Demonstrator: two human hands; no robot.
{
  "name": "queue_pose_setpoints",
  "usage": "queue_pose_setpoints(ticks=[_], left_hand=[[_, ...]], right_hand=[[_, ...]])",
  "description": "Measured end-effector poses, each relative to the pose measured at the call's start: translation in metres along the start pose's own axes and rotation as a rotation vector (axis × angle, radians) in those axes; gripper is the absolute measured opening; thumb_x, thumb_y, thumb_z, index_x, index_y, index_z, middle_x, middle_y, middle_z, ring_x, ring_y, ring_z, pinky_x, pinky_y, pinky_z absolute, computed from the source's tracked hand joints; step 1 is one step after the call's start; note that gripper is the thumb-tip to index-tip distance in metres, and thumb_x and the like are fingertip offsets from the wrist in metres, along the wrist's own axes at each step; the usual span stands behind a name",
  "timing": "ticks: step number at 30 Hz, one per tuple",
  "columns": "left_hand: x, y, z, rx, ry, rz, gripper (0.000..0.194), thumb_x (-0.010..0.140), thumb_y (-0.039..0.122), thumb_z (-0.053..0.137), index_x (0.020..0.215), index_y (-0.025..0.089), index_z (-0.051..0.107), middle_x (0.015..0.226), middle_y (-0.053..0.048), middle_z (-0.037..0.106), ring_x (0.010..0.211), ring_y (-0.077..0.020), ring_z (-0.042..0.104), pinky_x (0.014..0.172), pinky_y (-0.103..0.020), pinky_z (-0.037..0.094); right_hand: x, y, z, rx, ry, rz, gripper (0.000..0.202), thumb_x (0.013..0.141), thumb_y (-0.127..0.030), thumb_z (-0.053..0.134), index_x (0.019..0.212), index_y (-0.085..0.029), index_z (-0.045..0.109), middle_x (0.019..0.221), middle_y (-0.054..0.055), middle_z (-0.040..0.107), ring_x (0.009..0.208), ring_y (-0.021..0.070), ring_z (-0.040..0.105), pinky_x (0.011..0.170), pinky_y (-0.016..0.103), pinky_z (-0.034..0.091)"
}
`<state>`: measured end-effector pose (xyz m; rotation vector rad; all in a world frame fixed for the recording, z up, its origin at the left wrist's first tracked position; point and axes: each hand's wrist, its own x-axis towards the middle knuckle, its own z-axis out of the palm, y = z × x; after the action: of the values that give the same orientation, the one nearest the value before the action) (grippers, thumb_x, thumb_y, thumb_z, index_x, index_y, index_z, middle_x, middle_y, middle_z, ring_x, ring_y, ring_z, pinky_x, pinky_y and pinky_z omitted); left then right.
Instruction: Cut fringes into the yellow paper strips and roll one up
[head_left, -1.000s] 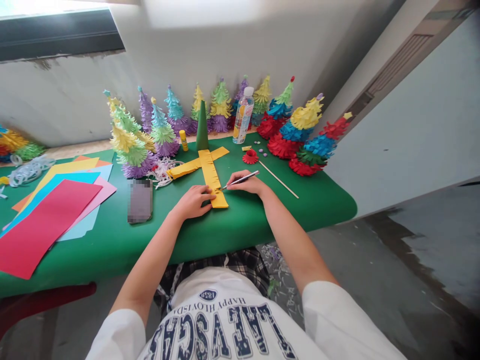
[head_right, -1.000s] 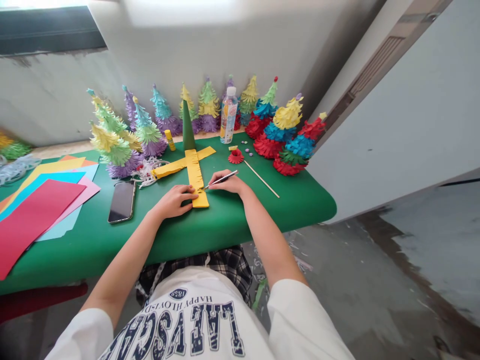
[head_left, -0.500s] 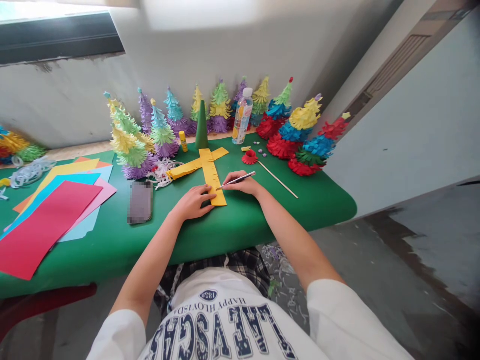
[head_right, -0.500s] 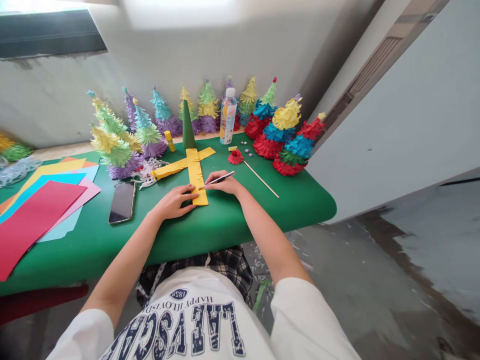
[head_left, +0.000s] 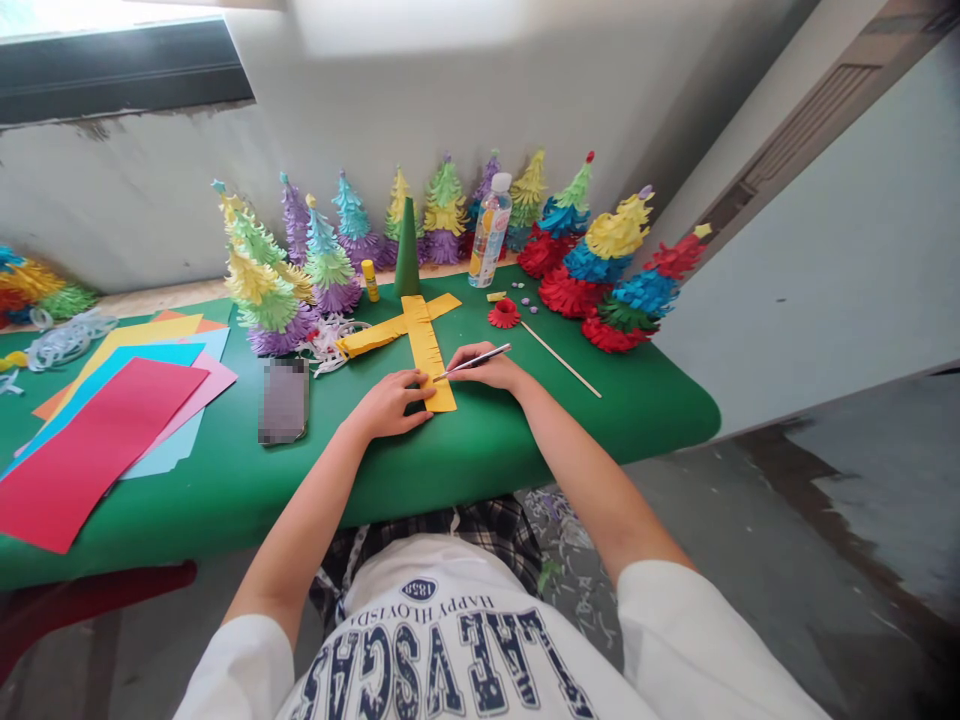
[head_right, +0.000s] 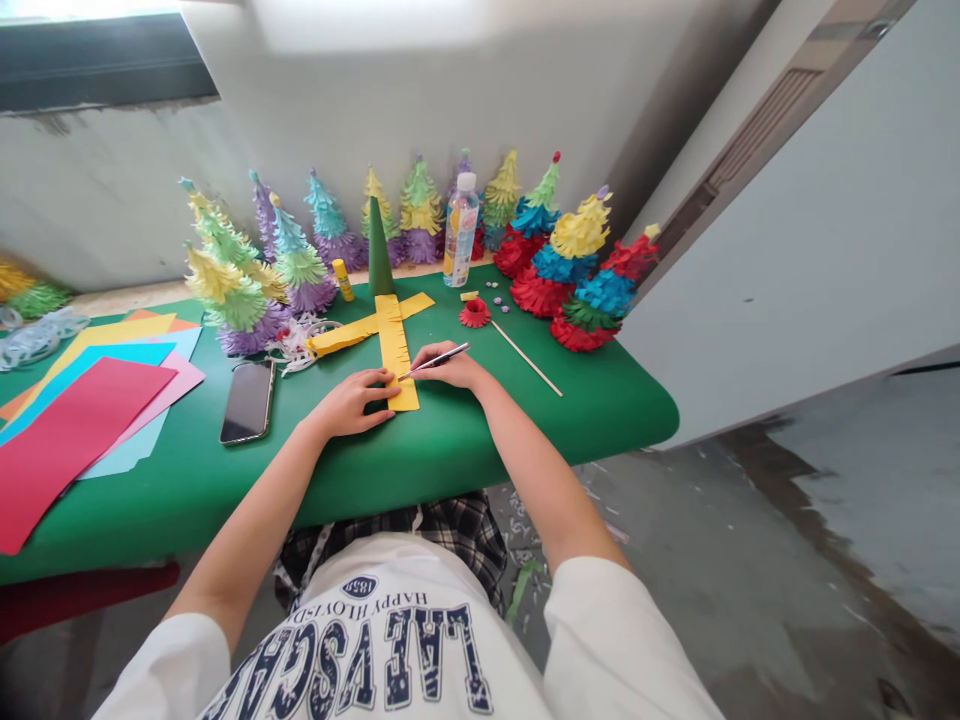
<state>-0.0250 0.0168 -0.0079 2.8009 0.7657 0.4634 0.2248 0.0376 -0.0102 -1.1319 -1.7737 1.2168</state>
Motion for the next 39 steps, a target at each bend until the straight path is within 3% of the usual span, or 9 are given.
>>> queue_pose_setpoints(ticks=[12, 39], left_hand=[[0.0004, -0.0005, 0.0001, 0.0, -0.001, -0.002, 0.039, 0.086, 0.039, 0.059, 0.119, 0.019, 0.065, 0.125, -0.013, 0.058, 0.124, -0.0298, 0.051, 0.104, -0.045, 0.041], [0.0031, 0.0034, -0.0047, -0.004, 0.002, -0.038, 0.034, 0.083, 0.039, 0.062, 0.111, 0.021, 0.067, 0.122, -0.01, 0.059, 0.117, -0.0276, 0.053, 0.102, -0.044, 0.039]], right_hand=[[-0.0011, -0.0033, 0.0005, 0.026, -0.007, 0.037, 0.027, 0.058, -0.036, 0.08, 0.074, -0.016, 0.071, 0.068, 0.001, 0.069, 0.061, 0.013, 0.058, 0.059, 0.026, 0.043], [-0.0023, -0.0045, -0.0074, -0.07, -0.03, -0.03, 0.022, 0.06, -0.034, 0.078, 0.069, -0.016, 0.07, 0.07, 0.003, 0.071, 0.065, 0.0159, 0.062, 0.062, 0.027, 0.046]])
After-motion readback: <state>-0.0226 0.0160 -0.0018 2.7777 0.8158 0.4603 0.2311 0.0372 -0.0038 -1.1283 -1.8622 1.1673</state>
